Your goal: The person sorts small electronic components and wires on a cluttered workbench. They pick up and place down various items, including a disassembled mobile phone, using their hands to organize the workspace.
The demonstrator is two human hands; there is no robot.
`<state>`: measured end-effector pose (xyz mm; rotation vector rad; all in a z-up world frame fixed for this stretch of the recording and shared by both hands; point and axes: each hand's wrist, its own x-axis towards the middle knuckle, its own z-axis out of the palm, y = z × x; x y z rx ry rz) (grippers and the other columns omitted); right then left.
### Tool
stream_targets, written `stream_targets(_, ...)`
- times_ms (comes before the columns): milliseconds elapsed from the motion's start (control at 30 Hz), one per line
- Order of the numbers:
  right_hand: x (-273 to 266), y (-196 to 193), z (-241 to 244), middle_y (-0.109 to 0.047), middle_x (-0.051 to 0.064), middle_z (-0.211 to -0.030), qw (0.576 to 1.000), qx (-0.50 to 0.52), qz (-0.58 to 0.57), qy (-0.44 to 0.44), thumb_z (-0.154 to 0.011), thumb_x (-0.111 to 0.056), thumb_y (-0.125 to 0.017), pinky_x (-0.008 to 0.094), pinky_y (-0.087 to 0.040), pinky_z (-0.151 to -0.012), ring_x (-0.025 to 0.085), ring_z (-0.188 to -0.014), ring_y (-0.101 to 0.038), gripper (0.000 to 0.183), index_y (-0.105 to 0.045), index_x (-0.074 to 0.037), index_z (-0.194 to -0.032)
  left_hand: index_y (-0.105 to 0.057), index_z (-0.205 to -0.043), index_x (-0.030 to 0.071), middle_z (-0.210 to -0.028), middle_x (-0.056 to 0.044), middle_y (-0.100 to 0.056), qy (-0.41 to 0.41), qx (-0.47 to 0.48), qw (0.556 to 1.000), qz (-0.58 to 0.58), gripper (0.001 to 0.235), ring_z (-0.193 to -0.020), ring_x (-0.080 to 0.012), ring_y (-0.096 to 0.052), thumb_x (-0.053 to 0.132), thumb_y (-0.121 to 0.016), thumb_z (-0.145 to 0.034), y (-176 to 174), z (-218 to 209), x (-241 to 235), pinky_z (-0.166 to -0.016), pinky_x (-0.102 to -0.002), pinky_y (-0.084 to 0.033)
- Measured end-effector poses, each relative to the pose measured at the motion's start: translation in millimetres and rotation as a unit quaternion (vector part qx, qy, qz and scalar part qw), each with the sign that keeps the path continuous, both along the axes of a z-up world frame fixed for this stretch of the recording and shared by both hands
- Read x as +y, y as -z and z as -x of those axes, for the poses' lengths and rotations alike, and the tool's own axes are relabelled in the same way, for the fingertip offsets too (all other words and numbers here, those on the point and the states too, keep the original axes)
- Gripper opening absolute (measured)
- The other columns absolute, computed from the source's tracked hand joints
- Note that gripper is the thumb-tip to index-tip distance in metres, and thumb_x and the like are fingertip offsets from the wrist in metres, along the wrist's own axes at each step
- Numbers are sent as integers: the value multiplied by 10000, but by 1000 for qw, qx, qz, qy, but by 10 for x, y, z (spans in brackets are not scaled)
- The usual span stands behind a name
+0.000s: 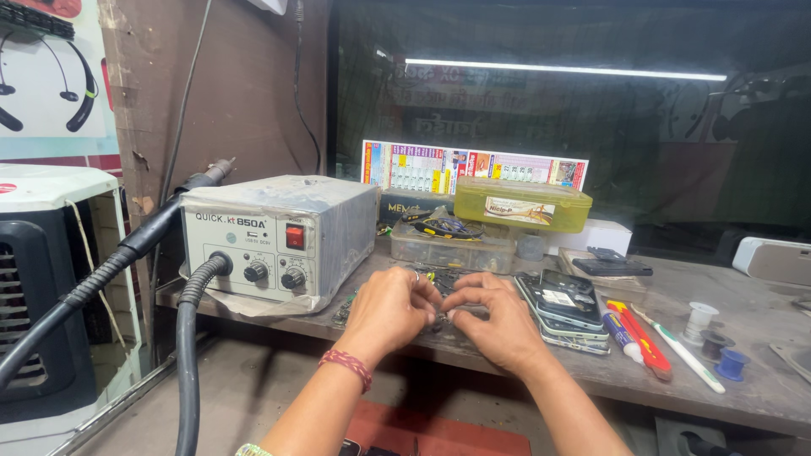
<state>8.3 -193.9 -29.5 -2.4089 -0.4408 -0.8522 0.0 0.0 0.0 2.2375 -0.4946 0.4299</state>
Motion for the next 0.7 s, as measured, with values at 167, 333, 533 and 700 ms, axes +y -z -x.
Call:
stream_targets(167,-12,17,-2,-688,-3,-1231,1000,10,-23,-6,-753,-154,-711,373,-428,-1083,230,-1264,-560,175,-834,-213,-862,-827,-898,176,-868,-27,-805,-23,-29,999,14,162,-847,-178,-773,98,-766,-770,-18,-45,82,-766,-343,-587)
stream_targets(333,3,10,46,-660,-23,-1276,1000,29,9,-2,-752,-199,-730,396,-378,-1125,228,-1303,-525,173,-844,-254,-869,-837,-899,170,-857,-67,-803,-33,-54,998,23,302,-845,-201,-783,-19,-642,-766,48,-123,195,-784,-345,-596)
stream_targets(533,97,-65,110,-590,-57,-1385,994,86,69,15,-738,-306,-812,507,-252,-1112,232,-1372,-396,211,-866,-305,-941,-830,-902,151,-872,-92,-801,-24,-87,995,39,347,-863,-221,-789,-60,-593,-761,93,-167,280,-810,-347,-603)
stream_targets(700,37,-14,61,-650,-54,-1237,997,58,43,6,-708,-321,-846,444,-337,-1114,205,-1309,-506,196,-857,-272,-898,-822,-904,154,-906,-93,-795,-17,-75,996,39,222,-890,-231,-778,22,-702,-770,16,-17,260,-821,-359,-594)
